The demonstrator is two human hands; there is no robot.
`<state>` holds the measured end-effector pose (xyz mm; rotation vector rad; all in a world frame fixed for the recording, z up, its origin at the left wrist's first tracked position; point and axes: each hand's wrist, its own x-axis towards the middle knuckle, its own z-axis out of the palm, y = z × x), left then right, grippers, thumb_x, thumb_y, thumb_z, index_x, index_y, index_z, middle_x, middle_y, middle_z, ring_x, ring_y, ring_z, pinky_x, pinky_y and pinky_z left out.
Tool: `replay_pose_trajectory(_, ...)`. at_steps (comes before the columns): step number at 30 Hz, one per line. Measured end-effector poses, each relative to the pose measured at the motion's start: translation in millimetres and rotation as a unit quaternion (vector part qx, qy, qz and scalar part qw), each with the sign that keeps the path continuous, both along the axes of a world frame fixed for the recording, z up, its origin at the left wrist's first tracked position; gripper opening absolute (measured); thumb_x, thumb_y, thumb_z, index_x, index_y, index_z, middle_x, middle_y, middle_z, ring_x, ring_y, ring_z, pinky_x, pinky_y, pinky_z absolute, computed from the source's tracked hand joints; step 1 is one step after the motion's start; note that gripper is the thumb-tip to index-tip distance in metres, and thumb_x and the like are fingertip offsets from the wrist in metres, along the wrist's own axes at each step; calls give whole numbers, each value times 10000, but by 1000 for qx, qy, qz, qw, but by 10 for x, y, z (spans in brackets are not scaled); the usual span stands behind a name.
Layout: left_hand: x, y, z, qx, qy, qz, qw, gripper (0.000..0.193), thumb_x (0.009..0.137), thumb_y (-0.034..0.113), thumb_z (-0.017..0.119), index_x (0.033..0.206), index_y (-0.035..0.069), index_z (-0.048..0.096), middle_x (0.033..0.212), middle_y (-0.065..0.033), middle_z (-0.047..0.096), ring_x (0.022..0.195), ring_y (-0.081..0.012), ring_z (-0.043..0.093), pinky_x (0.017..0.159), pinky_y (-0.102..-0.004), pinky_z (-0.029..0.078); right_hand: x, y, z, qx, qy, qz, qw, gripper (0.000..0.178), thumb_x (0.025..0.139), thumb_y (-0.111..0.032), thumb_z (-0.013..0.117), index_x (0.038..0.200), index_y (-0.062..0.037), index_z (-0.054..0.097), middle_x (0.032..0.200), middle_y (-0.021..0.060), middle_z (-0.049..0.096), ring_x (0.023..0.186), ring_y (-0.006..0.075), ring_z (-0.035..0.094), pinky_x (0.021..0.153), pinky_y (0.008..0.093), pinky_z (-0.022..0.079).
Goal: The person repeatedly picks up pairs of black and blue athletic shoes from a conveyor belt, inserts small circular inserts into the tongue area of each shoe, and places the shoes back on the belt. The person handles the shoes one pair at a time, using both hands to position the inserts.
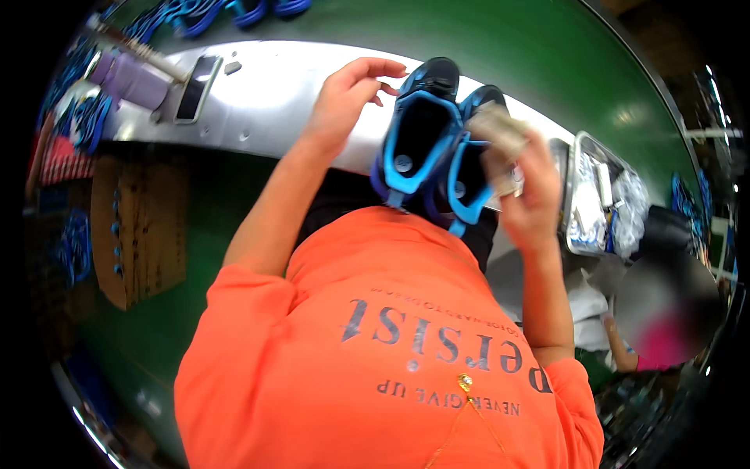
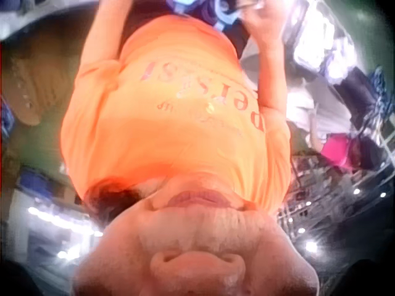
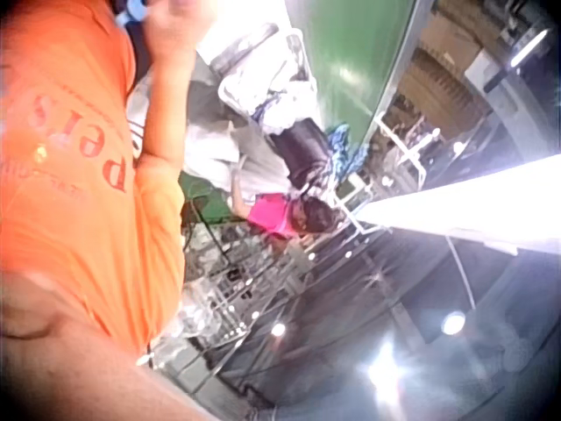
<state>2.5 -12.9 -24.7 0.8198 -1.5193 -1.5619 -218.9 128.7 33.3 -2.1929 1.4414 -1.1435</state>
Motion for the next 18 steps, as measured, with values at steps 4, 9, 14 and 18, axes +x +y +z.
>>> replay_pose_trajectory(4,-56,114,283,-198,-247,-131,939,655,815,145,698,1432,118,480,1400,-87,508,1106,-208,520,842,-308,471,-444,132,-82,190,29,-57,980,706,767,-137,767,1422,-148,502,1478,185,412,1391,339,381,1117,416,357)
replay_pose_trajectory(9,-402,108,175,-291,-325,-44,899,594,766,91,764,1319,116,548,1157,-134,632,1035,-305,619,883,-367,505,-177,-18,-317,77,66,-156,983,565,746,4,735,1284,-103,601,1174,121,603,1117,339,578,908,389,500)
replay_pose_trajectory(14,-481,84,153,-344,-265,-67,898,454,720,-81,667,1146,70,622,1037,-120,649,941,-328,640,805,-370,520,-218,25,-335,96,-2,-182,979,468,758,75,697,1210,-17,624,1091,144,653,1022,317,642,847,364,534)
replay_pose_trajectory(18,-496,156,121,-342,-257,-61,902,436,714,-106,645,1120,54,623,964,-134,643,878,-335,645,738,-364,521,-271,-44,-449,79,-82,-213,970,345,805,36,703,1144,-18,660,924,157,695,839,293,699,763,338,558)
